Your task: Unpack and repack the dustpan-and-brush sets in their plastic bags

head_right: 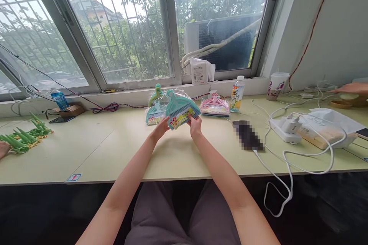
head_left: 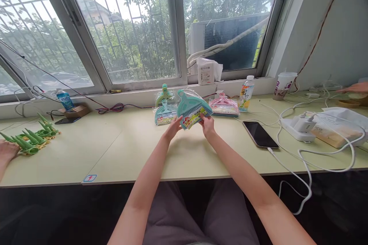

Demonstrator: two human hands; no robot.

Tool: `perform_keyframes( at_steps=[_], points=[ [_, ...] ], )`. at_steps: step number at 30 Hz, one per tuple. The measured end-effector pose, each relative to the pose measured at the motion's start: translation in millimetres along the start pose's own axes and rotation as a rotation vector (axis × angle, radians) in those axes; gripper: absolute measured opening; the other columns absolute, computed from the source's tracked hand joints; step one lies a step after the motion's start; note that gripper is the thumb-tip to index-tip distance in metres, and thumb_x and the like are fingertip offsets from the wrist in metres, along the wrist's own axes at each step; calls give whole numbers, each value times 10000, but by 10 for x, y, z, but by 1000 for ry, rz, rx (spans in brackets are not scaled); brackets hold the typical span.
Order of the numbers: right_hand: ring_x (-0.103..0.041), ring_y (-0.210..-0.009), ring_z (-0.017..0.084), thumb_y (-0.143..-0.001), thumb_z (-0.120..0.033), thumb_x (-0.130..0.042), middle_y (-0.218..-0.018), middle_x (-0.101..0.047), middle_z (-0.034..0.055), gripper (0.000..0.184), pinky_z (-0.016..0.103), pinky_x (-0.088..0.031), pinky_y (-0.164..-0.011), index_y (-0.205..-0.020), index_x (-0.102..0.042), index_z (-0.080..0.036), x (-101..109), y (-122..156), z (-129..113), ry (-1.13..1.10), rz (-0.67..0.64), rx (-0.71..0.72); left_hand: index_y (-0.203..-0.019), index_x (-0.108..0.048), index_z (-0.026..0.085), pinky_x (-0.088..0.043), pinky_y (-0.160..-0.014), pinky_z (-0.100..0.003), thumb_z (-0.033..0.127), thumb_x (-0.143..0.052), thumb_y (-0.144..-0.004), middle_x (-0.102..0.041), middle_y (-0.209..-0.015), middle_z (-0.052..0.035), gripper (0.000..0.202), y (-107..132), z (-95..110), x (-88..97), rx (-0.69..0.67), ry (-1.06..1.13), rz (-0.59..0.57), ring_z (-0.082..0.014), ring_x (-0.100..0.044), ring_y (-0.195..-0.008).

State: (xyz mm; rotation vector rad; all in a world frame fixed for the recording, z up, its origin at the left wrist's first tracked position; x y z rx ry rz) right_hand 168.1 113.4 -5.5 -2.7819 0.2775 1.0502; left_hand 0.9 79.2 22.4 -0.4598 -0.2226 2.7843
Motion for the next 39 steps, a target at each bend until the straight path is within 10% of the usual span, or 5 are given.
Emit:
perform_keyframes(
  at_steps=[5,15,30,39],
  points=[
    [-688,-872,201,-644,-289,-772,-905,-713,34,284,351,-613,-764,-851,-599,-205,13,-7,33,52,5,15,-1293,-487,221,-458,-946,-429,220,-859,-592,-680,-1102,-94,794,-41,22,71,-133,-72,181,-273,-618,-1065],
    [-690,-882,193,-693,-248,-735,-930,-722,30,210,326,-616,-761,-857,-610,-207,-6,34,53,-4,18,-28,-1338,-411,277,-455,-968,-353,221,-698,-780,-607,-1229,-49,630,-46,-61,184,-317,-36,445,-214,-545,-1180],
    [-689,-671,173,-732,-343,-731,-774,-704,24,233,347,-610,-698,-871,-608,-203,29,-132,226,110,-91,-249,-1396,-319,326,-342,-1080,-369,346,-681,-815,-432,-1447,-70,685,83,135,-91,-380,-250,308,-255,-358,-1366],
    [-693,-824,182,-647,-254,-805,-886,-730,22,261,332,-603,-780,-844,-643,-197,118,-184,4,2,-19,-68,-1448,-269,411,-349,-1065,-399,584,-564,-842,-392,-1503,-14,696,39,107,-113,-234,-79,225,-260,-367,-1378]
  ],
)
Point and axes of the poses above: each hand's wrist, its own y-axis away from the middle knuckle, its own x-axis out of the back of the hand, z = x × y, the point moved 9 cm from there along -y, towards the middle knuckle
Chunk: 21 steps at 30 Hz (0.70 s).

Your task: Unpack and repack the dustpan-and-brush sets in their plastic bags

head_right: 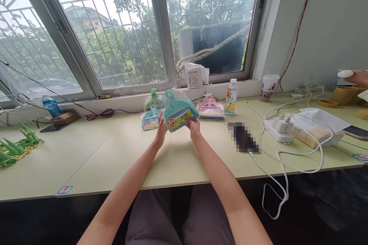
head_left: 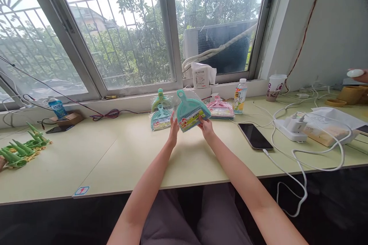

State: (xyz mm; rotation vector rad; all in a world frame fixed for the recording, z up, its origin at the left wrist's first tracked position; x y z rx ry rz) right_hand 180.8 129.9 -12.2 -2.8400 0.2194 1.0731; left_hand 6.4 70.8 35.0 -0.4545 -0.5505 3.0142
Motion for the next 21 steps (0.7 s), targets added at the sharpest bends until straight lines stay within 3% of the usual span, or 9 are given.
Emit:
perform_keyframes(
  at_steps=[2,4,8,13,15,17,21],
  points=[
    [-693,-843,184,-638,-279,-815,-920,-730,30,284,324,-601,-786,-857,-656,-193,-65,45,-8,13,-57,33,-1465,-245,406,-328,-1088,-386,592,-575,-831,-376,-1516,-7,739,-39,-13,97,15,50,59,-247,-318,-1408],
    [-695,-848,190,-622,-304,-830,-921,-731,39,318,322,-602,-783,-867,-661,-190,-100,98,28,18,-70,39,-1469,-273,360,-341,-1085,-396,545,-656,-789,-436,-1477,-38,802,-65,-44,102,39,42,30,-267,-360,-1383],
    [-695,-850,204,-618,-303,-831,-897,-731,52,319,333,-607,-760,-852,-650,-183,-51,147,52,-1,19,35,-1390,-436,260,-398,-1027,-464,518,-654,-793,-548,-1371,-109,687,-24,-176,-63,135,-48,-175,-315,-533,-1232],
    [-692,-861,197,-626,-245,-815,-899,-724,46,275,306,-612,-737,-831,-640,-186,22,134,-72,-28,99,66,-1377,-454,322,-411,-976,-524,548,-595,-826,-493,-1427,-115,612,140,-355,-243,323,-124,-461,-320,-608,-1137],
    [-691,-858,193,-627,-233,-810,-903,-722,45,263,298,-614,-725,-824,-642,-185,17,138,-74,-35,104,62,-1355,-478,315,-400,-1001,-506,537,-598,-830,-483,-1439,-107,583,120,-311,-220,319,-82,-435,-316,-537,-1234],
    [-690,-846,185,-629,-230,-806,-903,-721,41,258,294,-614,-718,-824,-643,-185,-7,153,-47,-45,96,54,-1341,-489,291,-382,-1035,-475,520,-596,-839,-499,-1427,-97,562,42,-176,-151,220,10,-324,-298,-468,-1305],
    [-689,-821,182,-615,-239,-815,-894,-723,37,271,304,-615,-724,-826,-654,-183,-102,187,18,-37,22,51,-1286,-524,224,-397,-1028,-472,457,-710,-760,-601,-1301,-116,604,-46,-20,-28,66,96,-162,-321,-522,-1238]
  ],
)
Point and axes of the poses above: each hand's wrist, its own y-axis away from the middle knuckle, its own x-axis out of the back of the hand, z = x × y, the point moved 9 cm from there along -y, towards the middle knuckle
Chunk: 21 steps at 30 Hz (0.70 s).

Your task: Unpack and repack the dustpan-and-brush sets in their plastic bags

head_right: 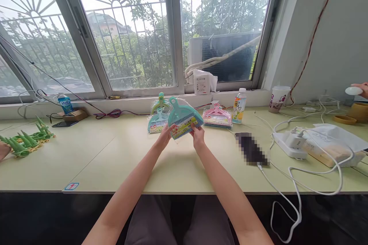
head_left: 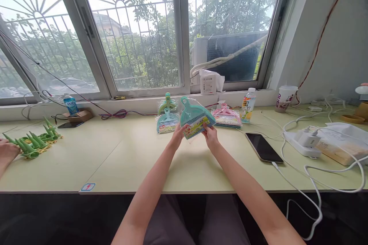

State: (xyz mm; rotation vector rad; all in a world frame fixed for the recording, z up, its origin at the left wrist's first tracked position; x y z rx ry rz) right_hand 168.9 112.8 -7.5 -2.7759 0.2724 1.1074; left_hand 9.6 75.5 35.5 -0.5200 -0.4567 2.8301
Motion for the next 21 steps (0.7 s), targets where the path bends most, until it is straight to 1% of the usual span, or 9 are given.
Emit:
perform_keyframes(
  at_steps=[2,4,7,10,13,16,18,20,21],
  points=[
    [-688,-822,182,-601,-235,-823,-894,-724,32,282,302,-614,-732,-827,-660,-186,-17,-1,20,-1,-28,1,-1253,-540,212,-415,-1008,-482,424,-768,-701,-621,-1265,-119,634,0,-40,33,9,-42,26,-338,-545,-1200],
    [-687,-821,176,-600,-226,-823,-892,-724,25,280,292,-612,-736,-825,-661,-191,8,-30,39,0,-29,-15,-1262,-524,226,-434,-979,-498,421,-778,-686,-619,-1264,-118,659,12,-112,52,49,-112,31,-347,-555,-1178],
    [-687,-817,172,-613,-220,-812,-869,-724,17,254,289,-610,-736,-810,-653,-196,52,-103,60,12,-33,-66,-1308,-479,267,-463,-925,-528,426,-765,-701,-608,-1281,-114,690,37,-197,37,122,-192,-2,-356,-563,-1159],
    [-689,-799,179,-598,-222,-819,-836,-724,11,268,313,-613,-737,-801,-646,-198,0,-158,53,28,-108,-107,-1316,-491,269,-437,-967,-530,448,-714,-752,-588,-1317,-108,632,39,-170,19,121,-162,-22,-353,-529,-1212],
    [-691,-792,184,-571,-239,-842,-843,-729,14,314,328,-614,-737,-816,-651,-195,-104,-163,21,32,-209,-117,-1299,-541,245,-376,-1046,-508,442,-663,-802,-572,-1345,-101,548,36,-148,-39,124,-96,-90,-345,-481,-1275],
    [-694,-809,188,-556,-254,-858,-859,-733,20,340,318,-611,-728,-823,-656,-196,-142,-150,-24,43,-247,-101,-1296,-564,218,-320,-1087,-522,413,-670,-802,-575,-1342,-111,541,68,-195,-133,195,-47,-206,-360,-442,-1310],
    [-695,-818,188,-564,-266,-856,-871,-734,20,339,313,-610,-730,-832,-660,-199,-144,-142,-58,50,-257,-80,-1306,-561,188,-275,-1114,-535,462,-683,-783,-558,-1358,-133,603,106,-186,-197,226,7,-288,-370,-401,-1340],
    [-695,-832,186,-577,-277,-850,-893,-734,20,335,311,-608,-740,-845,-664,-202,-142,-134,-85,46,-259,-61,-1356,-516,189,-234,-1137,-532,597,-643,-766,-513,-1404,-139,728,129,-66,-226,181,110,-338,-364,-342,-1379],
    [-695,-839,186,-581,-281,-849,-901,-734,20,333,310,-606,-744,-848,-665,-203,-144,-128,-89,42,-260,-58,-1395,-473,208,-219,-1146,-527,674,-590,-761,-483,-1434,-129,795,131,33,-212,133,178,-337,-353,-311,-1398]
  ],
)
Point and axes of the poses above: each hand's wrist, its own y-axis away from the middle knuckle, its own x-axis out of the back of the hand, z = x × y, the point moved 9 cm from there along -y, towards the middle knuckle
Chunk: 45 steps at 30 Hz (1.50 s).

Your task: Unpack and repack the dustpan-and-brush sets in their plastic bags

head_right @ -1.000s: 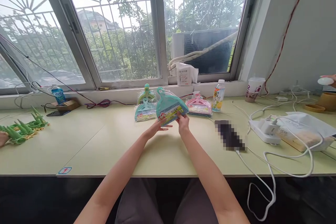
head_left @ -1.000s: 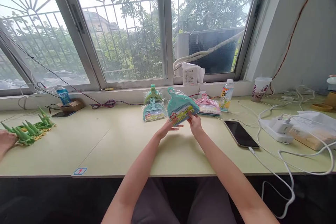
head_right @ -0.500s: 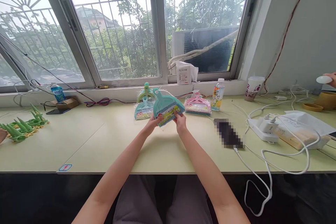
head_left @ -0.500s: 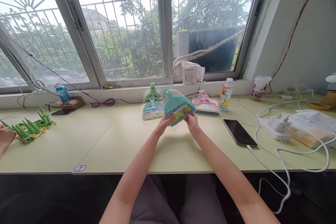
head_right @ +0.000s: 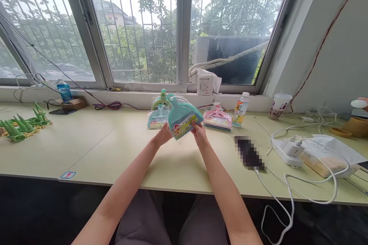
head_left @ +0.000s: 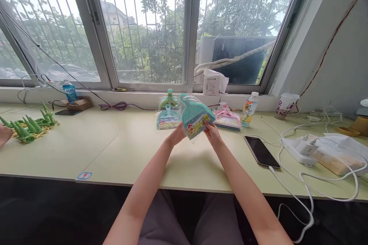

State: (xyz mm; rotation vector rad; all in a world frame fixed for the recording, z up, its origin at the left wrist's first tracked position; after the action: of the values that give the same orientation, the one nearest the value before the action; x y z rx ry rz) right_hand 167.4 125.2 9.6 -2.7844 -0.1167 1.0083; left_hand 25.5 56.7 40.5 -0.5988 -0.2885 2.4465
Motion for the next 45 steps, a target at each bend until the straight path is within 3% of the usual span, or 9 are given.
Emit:
perform_keyframes(
  at_steps=[4,11,22,27,30,32,37,41,45],
  points=[
    [-694,-836,184,-564,-299,-868,-903,-739,27,349,299,-600,-744,-837,-675,-200,-71,33,82,10,-43,-46,-1484,-299,328,-229,-1147,-503,806,-357,-779,-374,-1518,-47,854,107,447,119,-248,213,105,-300,-242,-1436],
    [-696,-751,189,-538,-329,-884,-844,-747,39,390,315,-587,-706,-848,-699,-181,-265,167,308,106,-150,-156,-1407,-413,261,-329,-1064,-500,768,-172,-851,-437,-1466,-71,790,203,725,259,-364,212,223,-301,-352,-1353],
    [-692,-756,178,-583,-297,-850,-863,-743,38,334,279,-579,-672,-854,-699,-171,-409,312,329,145,-189,-174,-1354,-490,220,-343,-1046,-477,705,-207,-891,-595,-1264,-91,728,104,514,268,-294,102,248,-292,-466,-1235],
    [-685,-750,158,-620,-264,-827,-843,-734,20,280,283,-598,-707,-838,-674,-178,-247,229,247,33,-34,-76,-1352,-481,199,-357,-1037,-500,857,-188,-762,-596,-1267,-125,931,39,236,454,-209,160,393,-332,-441,-1285],
    [-689,-781,160,-648,-223,-798,-858,-731,8,234,295,-611,-733,-835,-659,-197,-90,176,168,-14,86,-25,-1362,-470,221,-356,-1049,-509,903,-257,-692,-554,-1339,-131,980,17,159,395,-190,137,400,-332,-413,-1324],
    [-693,-811,167,-666,-207,-780,-875,-729,9,219,303,-617,-748,-842,-650,-206,-7,149,138,-20,143,-11,-1377,-451,236,-356,-1062,-506,856,-377,-716,-545,-1356,-126,909,-7,121,279,-167,93,349,-328,-423,-1324],
    [-699,-852,176,-679,-199,-759,-878,-726,12,201,308,-622,-766,-830,-628,-214,159,77,94,-48,245,26,-1368,-429,290,-361,-1084,-493,456,-716,-767,-517,-1400,-87,687,-70,-104,67,-39,-102,275,-299,-455,-1314],
    [-700,-859,178,-667,-213,-767,-845,-726,16,220,302,-621,-768,-825,-614,-213,256,25,43,-37,284,80,-1281,-493,262,-406,-1037,-540,429,-710,-779,-481,-1429,-110,572,-112,-279,8,23,-123,268,-324,-472,-1294],
    [-704,-861,187,-673,-228,-767,-832,-727,9,227,319,-625,-773,-840,-613,-219,247,21,45,-25,265,86,-1254,-504,261,-458,-983,-548,437,-709,-772,-532,-1370,-114,553,-99,-219,95,-32,-184,369,-335,-471,-1286]
  ],
)
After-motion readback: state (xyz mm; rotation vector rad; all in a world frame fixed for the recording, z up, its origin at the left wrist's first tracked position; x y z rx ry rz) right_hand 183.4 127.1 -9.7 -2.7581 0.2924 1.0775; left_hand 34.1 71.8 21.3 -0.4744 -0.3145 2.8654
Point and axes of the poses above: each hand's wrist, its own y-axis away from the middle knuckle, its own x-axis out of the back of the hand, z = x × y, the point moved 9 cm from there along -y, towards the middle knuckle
